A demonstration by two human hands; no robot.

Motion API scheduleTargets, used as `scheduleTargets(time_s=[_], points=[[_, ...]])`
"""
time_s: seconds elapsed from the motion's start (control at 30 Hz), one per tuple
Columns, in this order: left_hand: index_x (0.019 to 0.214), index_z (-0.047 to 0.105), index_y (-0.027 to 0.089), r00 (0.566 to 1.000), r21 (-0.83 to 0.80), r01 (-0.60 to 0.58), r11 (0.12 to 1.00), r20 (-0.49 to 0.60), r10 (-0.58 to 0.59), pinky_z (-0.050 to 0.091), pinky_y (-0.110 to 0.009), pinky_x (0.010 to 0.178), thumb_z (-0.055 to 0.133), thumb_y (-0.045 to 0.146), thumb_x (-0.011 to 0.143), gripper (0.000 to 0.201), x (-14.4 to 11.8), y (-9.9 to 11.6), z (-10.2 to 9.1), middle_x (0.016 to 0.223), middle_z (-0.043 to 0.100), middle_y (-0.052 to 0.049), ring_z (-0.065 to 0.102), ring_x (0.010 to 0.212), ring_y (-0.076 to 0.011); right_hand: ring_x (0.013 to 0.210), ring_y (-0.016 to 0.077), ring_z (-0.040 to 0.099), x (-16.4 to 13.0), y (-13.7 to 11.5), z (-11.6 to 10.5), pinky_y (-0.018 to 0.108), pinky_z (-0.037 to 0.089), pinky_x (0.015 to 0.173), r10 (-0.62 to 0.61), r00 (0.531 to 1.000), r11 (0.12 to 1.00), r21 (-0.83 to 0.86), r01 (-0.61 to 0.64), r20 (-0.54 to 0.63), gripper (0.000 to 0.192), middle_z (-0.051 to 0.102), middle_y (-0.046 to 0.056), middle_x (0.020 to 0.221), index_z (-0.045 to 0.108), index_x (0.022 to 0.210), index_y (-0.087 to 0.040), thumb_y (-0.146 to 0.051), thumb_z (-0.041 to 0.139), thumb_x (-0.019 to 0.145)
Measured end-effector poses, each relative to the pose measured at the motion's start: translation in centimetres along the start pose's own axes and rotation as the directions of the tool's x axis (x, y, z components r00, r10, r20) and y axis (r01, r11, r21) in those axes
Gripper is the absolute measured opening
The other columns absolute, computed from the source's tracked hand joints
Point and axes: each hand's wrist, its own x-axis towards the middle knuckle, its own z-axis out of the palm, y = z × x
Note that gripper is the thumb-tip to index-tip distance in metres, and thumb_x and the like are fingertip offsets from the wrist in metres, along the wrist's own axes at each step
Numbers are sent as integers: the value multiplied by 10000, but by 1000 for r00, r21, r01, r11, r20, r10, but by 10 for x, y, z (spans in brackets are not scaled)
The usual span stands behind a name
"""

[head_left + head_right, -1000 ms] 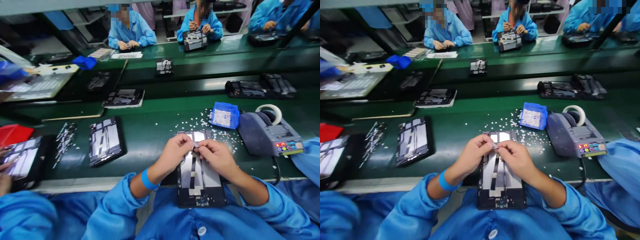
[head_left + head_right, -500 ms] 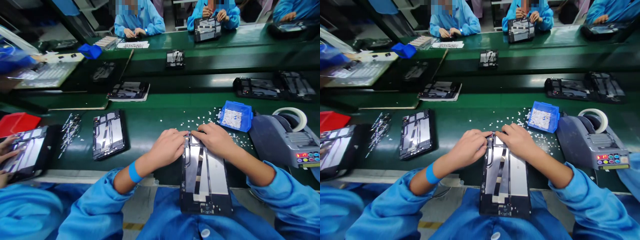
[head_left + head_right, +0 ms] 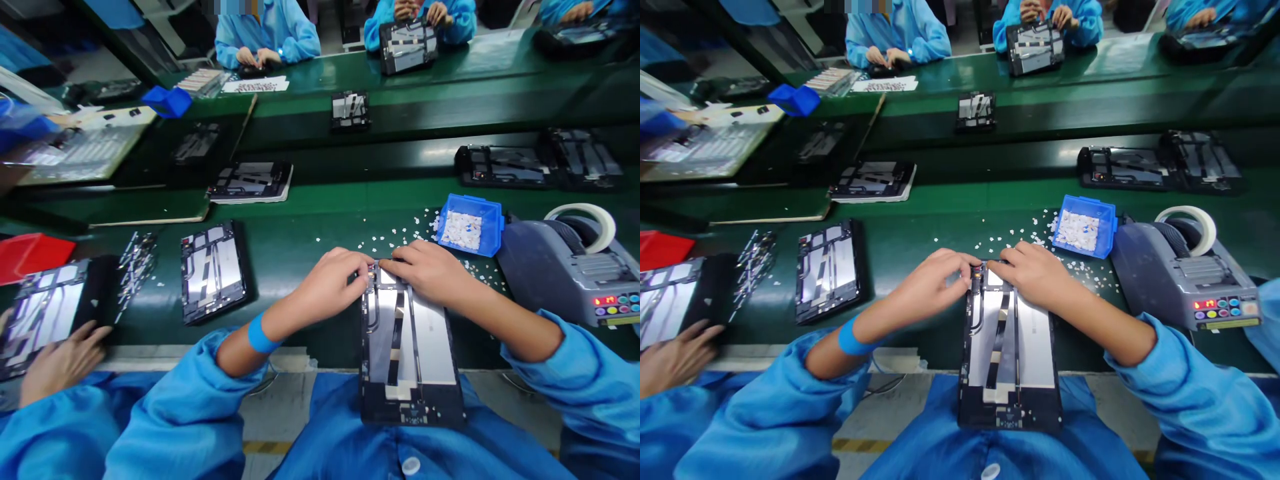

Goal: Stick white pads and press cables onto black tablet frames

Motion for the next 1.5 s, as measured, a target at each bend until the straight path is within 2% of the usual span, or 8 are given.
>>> scheduleTargets(time_s=[0.1,0.37,0.8,1.0,1.17,1.27,1.4,1.5], points=[[851,673,208,990,-217,142,966,3,-144,500,-332,849,580,204,922,117,11,-6,2,978,713,-25,655,939,-194,884,228,503,-1,6,3,355,350,743,-7,1000,998,58,6,24,325,702,92,1062,697,1340,-223,-225,522,1067],[817,708,191,967,-199,252,947,77,-242,435,-312,713,619,238,877,117,36,-16,14,834,635,-18,588,789,-181,848,221,470,0,6,6,351,320,727,-2,999,996,91,5,-32,342,700,101,1013,718,1322,-204,-179,509,1051],[796,673,197,960,-200,278,940,14,-281,437,-318,735,593,204,895,127,36,-15,23,799,625,-9,587,820,-193,833,218,469,-1,5,8,348,312,724,-11,997,998,63,16,-82,373,699,106,1013,716,1328,-206,-140,481,1047],[830,654,200,964,-156,249,956,-57,-260,456,-328,793,580,198,920,117,30,-11,29,853,617,-15,585,861,-193,846,224,486,-1,4,7,355,336,733,7,998,997,73,-3,-59,378,706,107,1018,719,1328,-213,-150,468,1052],[869,589,208,948,-112,271,956,-142,-285,438,-332,820,578,180,916,56,26,-9,40,905,596,-15,558,910,-194,858,225,503,-2,3,7,361,352,745,14,999,994,111,-9,-46,368,712,112,1018,723,1313,-197,-151,477,1043],[929,527,217,904,-264,341,902,-172,-392,427,-297,771,630,191,867,123,27,-13,47,891,540,13,527,857,-163,870,227,516,-3,4,9,362,364,757,18,999,991,133,-12,-47,342,719,116,1003,740,1267,-172,-174,472,1055],[958,503,230,850,-529,411,742,-72,-522,405,-255,686,634,171,814,203,33,-17,55,837,476,42,500,765,-128,879,226,521,-6,4,10,360,368,773,24,997,990,142,-14,-72,335,728,116,1022,751,1228,-169,-174,460,1063],[974,520,229,833,-611,421,670,-32,-552,377,-245,629,602,170,833,174,37,-19,60,790,460,50,477,698,-117,873,222,509,-7,4,11,354,354,769,25,996,994,112,-16,-81,338,726,107,1028,751,1221,-177,-171,451,1067]])
